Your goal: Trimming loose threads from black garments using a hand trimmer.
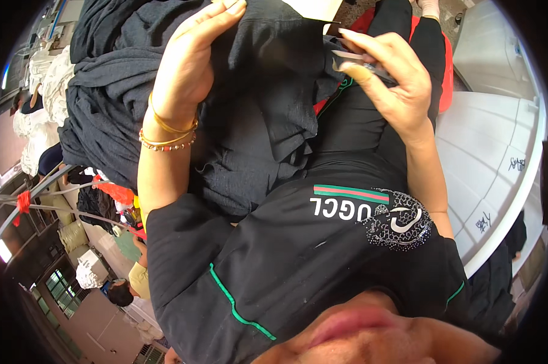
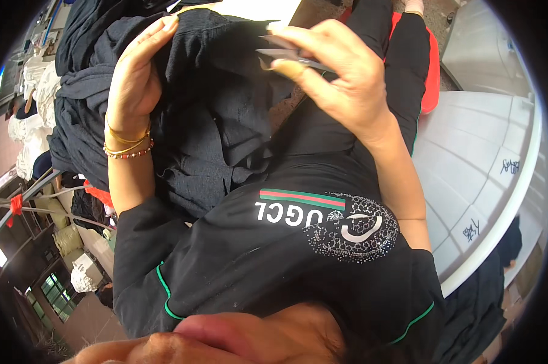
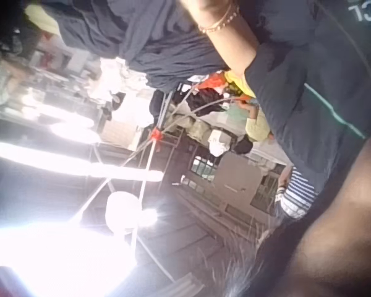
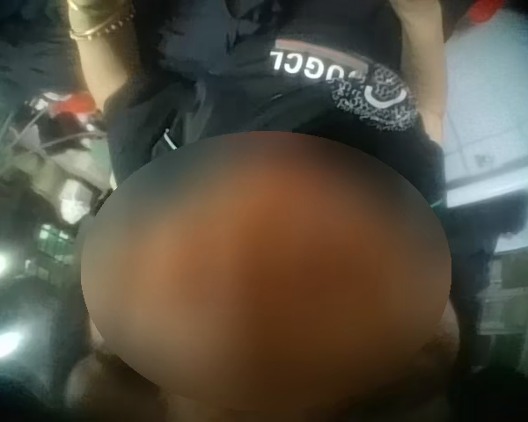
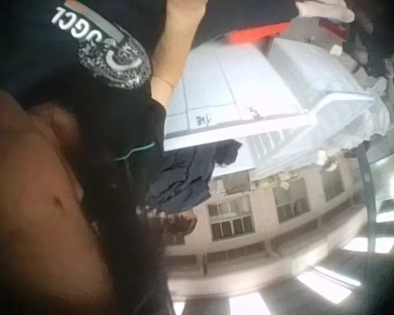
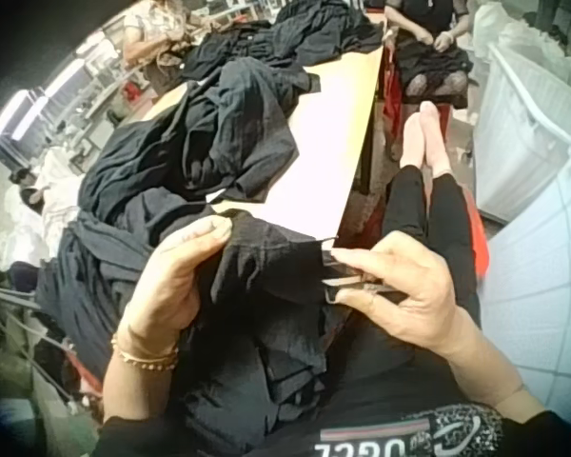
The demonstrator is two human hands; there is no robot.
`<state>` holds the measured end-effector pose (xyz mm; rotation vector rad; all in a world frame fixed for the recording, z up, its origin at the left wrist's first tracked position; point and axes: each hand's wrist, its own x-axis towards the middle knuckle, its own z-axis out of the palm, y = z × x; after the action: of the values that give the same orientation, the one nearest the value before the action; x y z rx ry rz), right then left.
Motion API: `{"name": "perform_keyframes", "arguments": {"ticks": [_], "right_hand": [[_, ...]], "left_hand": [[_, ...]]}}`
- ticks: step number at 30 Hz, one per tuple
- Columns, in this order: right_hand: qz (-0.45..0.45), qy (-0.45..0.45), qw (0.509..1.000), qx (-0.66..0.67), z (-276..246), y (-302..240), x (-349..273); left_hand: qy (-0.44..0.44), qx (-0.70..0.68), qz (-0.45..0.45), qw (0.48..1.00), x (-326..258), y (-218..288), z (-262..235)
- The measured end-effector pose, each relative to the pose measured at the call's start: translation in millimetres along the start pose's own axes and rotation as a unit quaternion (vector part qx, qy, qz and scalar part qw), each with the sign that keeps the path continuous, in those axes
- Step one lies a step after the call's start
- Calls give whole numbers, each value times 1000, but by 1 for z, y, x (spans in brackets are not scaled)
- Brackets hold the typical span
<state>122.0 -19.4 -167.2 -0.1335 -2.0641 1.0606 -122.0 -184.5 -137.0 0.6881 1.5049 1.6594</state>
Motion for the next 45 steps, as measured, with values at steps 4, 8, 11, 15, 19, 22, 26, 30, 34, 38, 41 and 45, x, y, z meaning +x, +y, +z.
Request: {"name": "perform_keyframes", "arguments": {"ticks": [4,8,11,15,19,22,26,30,34,38,41,45], "right_hand": [[-28,-37,999,-29,16,-2,19],[-50,-41,998,-28,24,-5,37],[-20,-27,999,-23,20,-25,48],[-30,-39,999,-12,22,-26,55],[-29,-48,998,-7,20,-26,58],[-25,-63,998,-4,19,-24,59],[-16,-31,994,101,27,-22,61],[99,-34,976,193,44,-8,54],[107,-98,980,133,30,5,52],[110,-70,985,110,23,7,60],[77,-65,993,66,27,8,63],[27,-68,997,-17,37,-14,72]], "left_hand": [[-10,1,-8,1000,-1,3,-1],[-58,-10,6,998,-10,11,11],[-53,-25,2,998,-16,10,17],[-63,-21,2,998,-15,11,17],[-80,-15,7,997,-14,12,19],[-79,-33,-1,996,-15,13,20],[-70,-35,-8,997,-14,12,14],[-61,41,55,996,-16,10,12],[-88,150,36,984,-29,31,-2],[-103,220,48,969,-30,36,-28],[-103,205,60,971,-27,33,-34],[-67,148,60,985,-27,24,-32]]}}
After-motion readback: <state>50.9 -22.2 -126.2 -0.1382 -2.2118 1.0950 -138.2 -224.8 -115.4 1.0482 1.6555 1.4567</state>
